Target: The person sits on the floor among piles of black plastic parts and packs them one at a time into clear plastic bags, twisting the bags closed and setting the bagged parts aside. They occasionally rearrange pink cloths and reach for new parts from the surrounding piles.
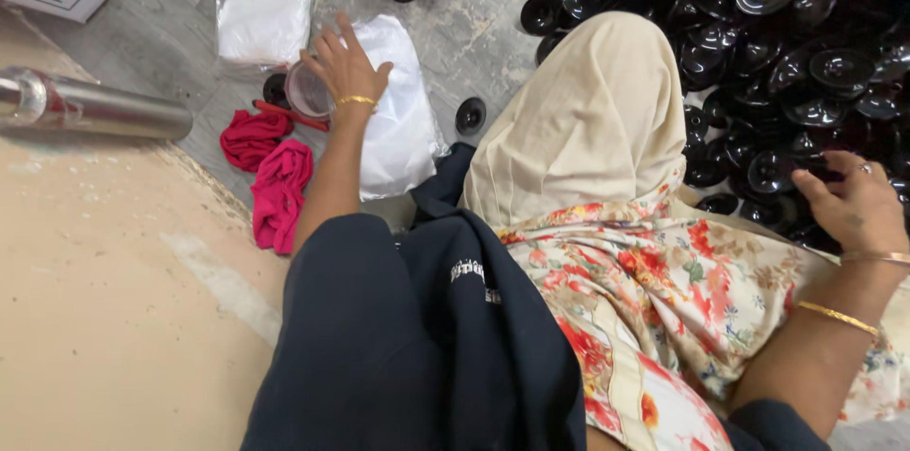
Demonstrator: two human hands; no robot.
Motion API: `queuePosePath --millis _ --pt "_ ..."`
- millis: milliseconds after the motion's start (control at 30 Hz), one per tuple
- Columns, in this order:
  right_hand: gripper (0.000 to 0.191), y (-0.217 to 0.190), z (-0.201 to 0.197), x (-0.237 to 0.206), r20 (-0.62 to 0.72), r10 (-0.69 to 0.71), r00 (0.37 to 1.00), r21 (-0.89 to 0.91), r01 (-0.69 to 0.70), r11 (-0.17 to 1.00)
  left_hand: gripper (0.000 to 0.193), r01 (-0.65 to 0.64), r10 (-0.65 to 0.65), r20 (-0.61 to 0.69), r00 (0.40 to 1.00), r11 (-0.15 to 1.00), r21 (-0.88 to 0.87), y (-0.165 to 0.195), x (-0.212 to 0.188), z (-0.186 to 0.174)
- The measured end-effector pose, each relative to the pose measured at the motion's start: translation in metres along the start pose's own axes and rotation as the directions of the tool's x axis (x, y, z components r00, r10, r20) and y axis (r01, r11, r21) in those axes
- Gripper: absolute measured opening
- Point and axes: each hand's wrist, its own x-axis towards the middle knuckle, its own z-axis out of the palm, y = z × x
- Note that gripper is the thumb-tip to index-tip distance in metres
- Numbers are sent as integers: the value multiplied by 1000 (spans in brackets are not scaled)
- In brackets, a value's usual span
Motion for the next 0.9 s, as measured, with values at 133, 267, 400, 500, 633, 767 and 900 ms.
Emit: queuePosePath --millis 133,267,400,500,633,767,900 --pt "57 -15 -14 -10 -19 -24 1000 3 24 1000 49 -42 61 388 919 997 -57 -9 10 -8" --pt "51 -41 -21 -31 -60 -60 996 161 69 984 17 -136 212 357 910 965 -226 0 15 -16" --pt "47 -75 -16 -41 -38 -108 993 322 114 940 36 -220 321 144 936 853 -473 3 12 -29" --pt "47 -96 -11 -40 -20 -155 988 432 148 890 96 -171 189 -22 982 826 -538 10 -5 -22" --pt "45 -112 -11 -44 2 -114 993 468 100 878 136 338 -242 332 912 901 -272 22 -48 13" --pt "46 -118 -17 -49 45 -36 998 466 11 884 80 387 -269 352 896 863 -324 25 -69 26" --pt "39 -131 -24 -56 -20 -52 998 544 54 837 43 -82 23 -103 994 786 -613 51 -49 -4"
